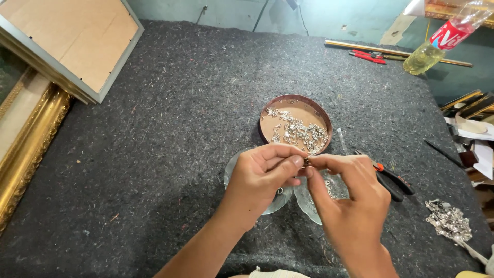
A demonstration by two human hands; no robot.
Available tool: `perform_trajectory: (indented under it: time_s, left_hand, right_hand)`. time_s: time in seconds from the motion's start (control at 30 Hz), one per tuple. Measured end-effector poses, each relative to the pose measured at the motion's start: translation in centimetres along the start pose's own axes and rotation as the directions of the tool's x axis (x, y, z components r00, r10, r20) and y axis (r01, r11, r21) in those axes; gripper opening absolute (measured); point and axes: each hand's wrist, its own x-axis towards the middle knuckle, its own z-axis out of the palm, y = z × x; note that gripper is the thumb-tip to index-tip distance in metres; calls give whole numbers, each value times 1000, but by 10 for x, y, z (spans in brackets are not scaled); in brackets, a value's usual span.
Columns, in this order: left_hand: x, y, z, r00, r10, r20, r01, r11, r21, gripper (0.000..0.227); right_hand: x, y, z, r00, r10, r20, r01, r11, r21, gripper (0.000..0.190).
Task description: Sorting and assembling small metal components into chains using pliers on a workshop table.
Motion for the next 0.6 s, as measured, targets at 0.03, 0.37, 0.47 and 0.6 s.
perform_trajectory:
  time_s: [0.03, 0.37, 0.47, 0.6]
  left_hand:
    - [1, -1, 0, 1000, 1, 0, -1, 1000, 0, 16]
    - [5, -4, -4, 999, 12, 31, -16, 989, 145, 20]
    - [5, -5, -5, 998, 41, 49, -46, 992, 117, 19]
    - [4, -3, -4, 999, 36, 28, -39, 994, 105, 21]
  right_hand:
    - [1, -1, 0, 1000, 0, 0, 0, 1000, 0, 9]
    - [3, 9, 1, 995, -87, 40, 88, 996, -12, 6]
    - [3, 9, 1, 998, -41, 47, 41, 999, -3, 8]
    - [5, 5, 0, 994, 58, 93, -63, 996, 58, 9]
